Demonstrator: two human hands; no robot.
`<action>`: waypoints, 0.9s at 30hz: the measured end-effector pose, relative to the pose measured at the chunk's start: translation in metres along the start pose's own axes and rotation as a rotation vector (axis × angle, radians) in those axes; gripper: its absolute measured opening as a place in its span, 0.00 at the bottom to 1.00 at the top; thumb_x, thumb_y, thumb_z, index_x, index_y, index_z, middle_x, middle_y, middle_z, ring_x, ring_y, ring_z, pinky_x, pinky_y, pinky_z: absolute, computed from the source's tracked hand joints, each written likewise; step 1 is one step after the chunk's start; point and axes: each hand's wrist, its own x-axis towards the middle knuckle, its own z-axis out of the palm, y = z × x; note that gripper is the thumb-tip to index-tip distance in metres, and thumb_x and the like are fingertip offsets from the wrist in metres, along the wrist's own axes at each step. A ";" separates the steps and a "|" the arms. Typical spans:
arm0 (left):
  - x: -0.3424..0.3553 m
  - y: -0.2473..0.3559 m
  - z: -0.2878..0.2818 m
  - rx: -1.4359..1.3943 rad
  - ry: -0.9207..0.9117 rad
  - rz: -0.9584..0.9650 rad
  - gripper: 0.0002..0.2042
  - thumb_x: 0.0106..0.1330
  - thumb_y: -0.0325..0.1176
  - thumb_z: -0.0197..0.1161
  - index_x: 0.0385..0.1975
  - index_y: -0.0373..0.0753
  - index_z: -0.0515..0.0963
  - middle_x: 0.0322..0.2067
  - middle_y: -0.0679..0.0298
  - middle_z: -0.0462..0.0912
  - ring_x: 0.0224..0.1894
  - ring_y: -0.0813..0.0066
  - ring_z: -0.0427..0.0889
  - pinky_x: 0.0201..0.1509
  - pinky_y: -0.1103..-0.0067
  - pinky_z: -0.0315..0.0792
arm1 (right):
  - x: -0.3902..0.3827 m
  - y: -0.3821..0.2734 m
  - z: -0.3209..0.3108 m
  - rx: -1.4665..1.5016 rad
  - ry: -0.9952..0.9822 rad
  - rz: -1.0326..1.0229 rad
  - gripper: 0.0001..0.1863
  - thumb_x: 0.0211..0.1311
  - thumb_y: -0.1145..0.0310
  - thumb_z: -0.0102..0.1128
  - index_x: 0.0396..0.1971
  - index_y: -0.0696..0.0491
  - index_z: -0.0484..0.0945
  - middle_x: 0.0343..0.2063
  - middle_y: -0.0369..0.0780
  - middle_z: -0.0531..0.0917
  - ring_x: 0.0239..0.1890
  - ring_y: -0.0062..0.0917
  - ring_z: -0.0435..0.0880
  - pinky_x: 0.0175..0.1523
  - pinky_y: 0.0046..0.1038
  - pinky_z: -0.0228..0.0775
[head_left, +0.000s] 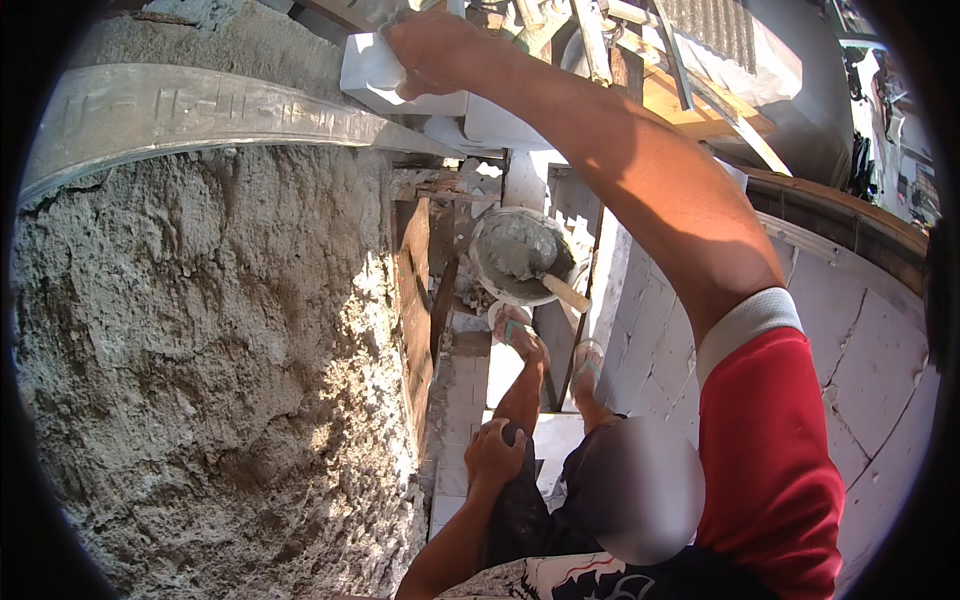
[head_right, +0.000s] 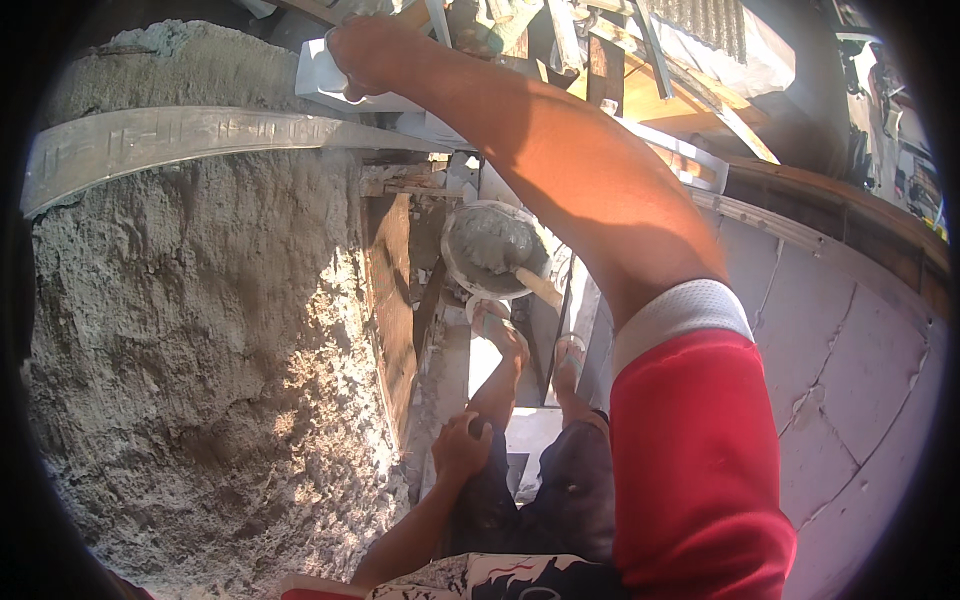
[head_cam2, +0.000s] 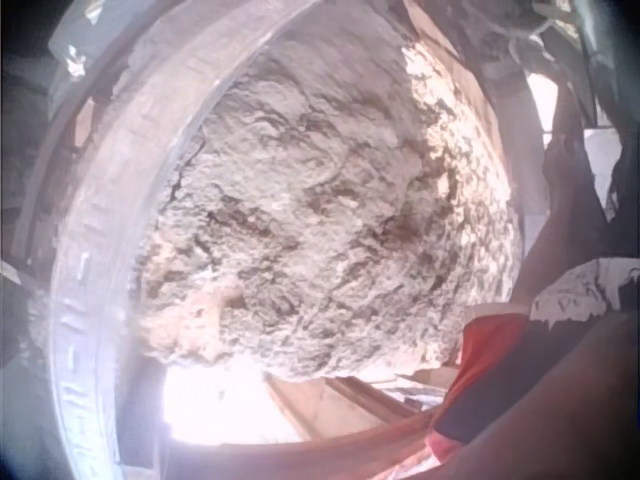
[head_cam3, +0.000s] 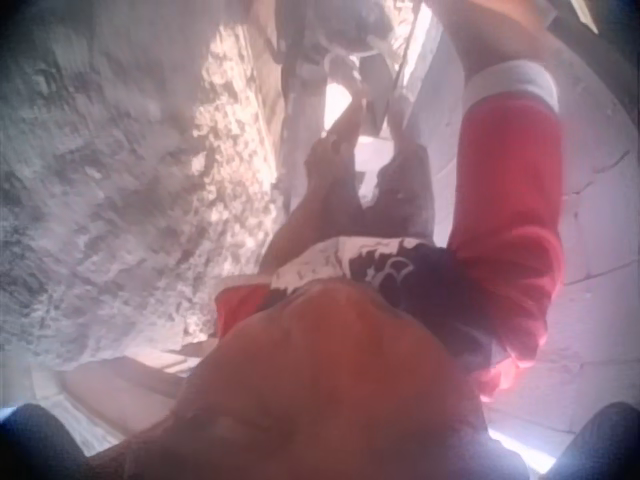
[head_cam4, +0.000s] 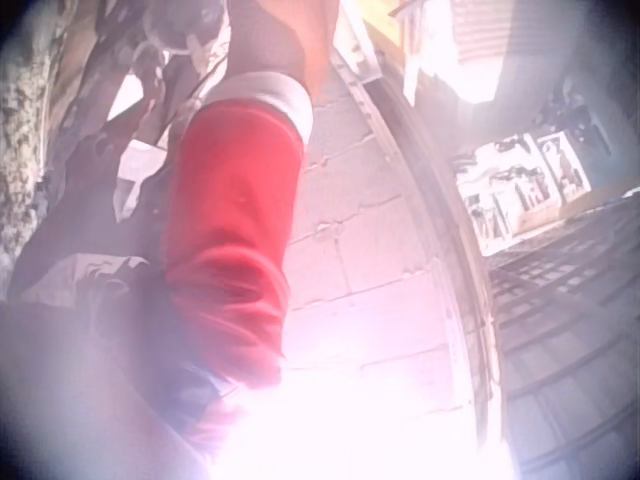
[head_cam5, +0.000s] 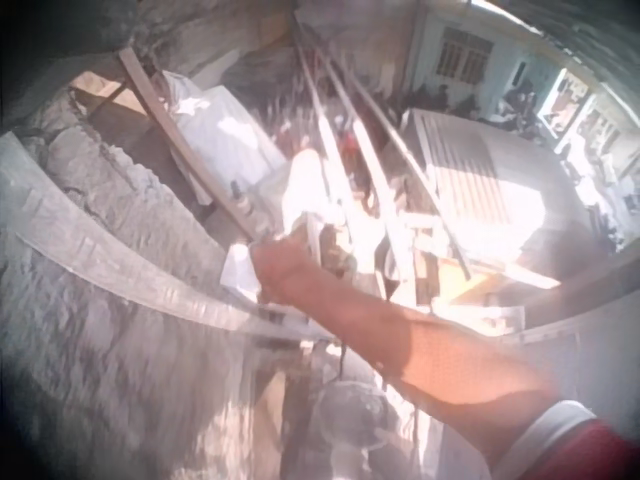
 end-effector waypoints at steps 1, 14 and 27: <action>0.001 -0.001 -0.003 -0.002 0.000 -0.002 0.28 0.69 0.53 0.62 0.63 0.44 0.80 0.64 0.58 0.82 0.67 0.54 0.79 0.72 0.60 0.70 | -0.002 0.000 0.004 -0.029 0.054 -0.008 0.32 0.54 0.57 0.81 0.54 0.60 0.81 0.48 0.49 0.88 0.53 0.43 0.89 0.56 0.41 0.82; 0.012 0.057 0.001 -0.012 0.001 -0.061 0.26 0.68 0.52 0.64 0.62 0.45 0.81 0.64 0.58 0.82 0.69 0.55 0.77 0.74 0.61 0.68 | 0.014 0.057 0.019 0.020 0.203 -0.073 0.28 0.45 0.54 0.85 0.45 0.52 0.87 0.53 0.43 0.85 0.52 0.42 0.87 0.52 0.45 0.80; 0.004 0.102 0.028 -0.126 0.066 -0.106 0.24 0.69 0.51 0.64 0.59 0.44 0.83 0.62 0.57 0.83 0.67 0.53 0.79 0.73 0.59 0.69 | 0.015 0.068 0.026 -0.061 0.277 -0.149 0.28 0.51 0.47 0.81 0.35 0.59 0.86 0.48 0.46 0.86 0.44 0.40 0.88 0.43 0.43 0.83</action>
